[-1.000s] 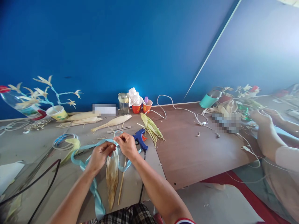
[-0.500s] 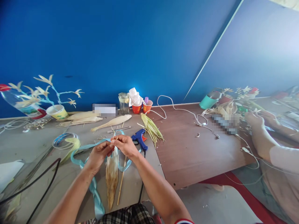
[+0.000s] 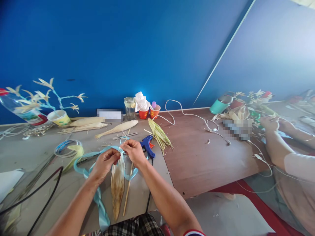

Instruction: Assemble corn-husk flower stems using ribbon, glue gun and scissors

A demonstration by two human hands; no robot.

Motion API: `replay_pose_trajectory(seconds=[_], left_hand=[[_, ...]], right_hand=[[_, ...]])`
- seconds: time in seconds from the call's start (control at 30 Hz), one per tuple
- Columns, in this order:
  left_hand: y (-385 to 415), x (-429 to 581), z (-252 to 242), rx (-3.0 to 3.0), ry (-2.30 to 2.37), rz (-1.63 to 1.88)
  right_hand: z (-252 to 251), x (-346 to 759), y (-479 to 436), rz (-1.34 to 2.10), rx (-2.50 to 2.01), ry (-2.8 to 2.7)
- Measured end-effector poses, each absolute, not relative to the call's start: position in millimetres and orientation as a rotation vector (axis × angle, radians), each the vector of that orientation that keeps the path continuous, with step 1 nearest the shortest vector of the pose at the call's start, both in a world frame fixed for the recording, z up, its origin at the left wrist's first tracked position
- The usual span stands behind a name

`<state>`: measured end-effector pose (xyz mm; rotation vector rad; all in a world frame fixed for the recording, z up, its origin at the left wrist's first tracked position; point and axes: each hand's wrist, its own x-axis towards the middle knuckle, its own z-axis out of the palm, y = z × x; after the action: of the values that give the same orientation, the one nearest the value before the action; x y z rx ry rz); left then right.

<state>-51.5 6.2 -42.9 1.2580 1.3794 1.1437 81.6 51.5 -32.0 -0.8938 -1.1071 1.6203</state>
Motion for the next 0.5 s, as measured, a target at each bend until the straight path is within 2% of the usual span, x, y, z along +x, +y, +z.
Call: replay_pose_trajectory(seconds=[0.5], left_hand=[[4.2,-54.0,-41.8,1.129,1.329,1.239]], right_hand=[[-35.3,86.8,55.9,1.708,-0.762,-1.117]])
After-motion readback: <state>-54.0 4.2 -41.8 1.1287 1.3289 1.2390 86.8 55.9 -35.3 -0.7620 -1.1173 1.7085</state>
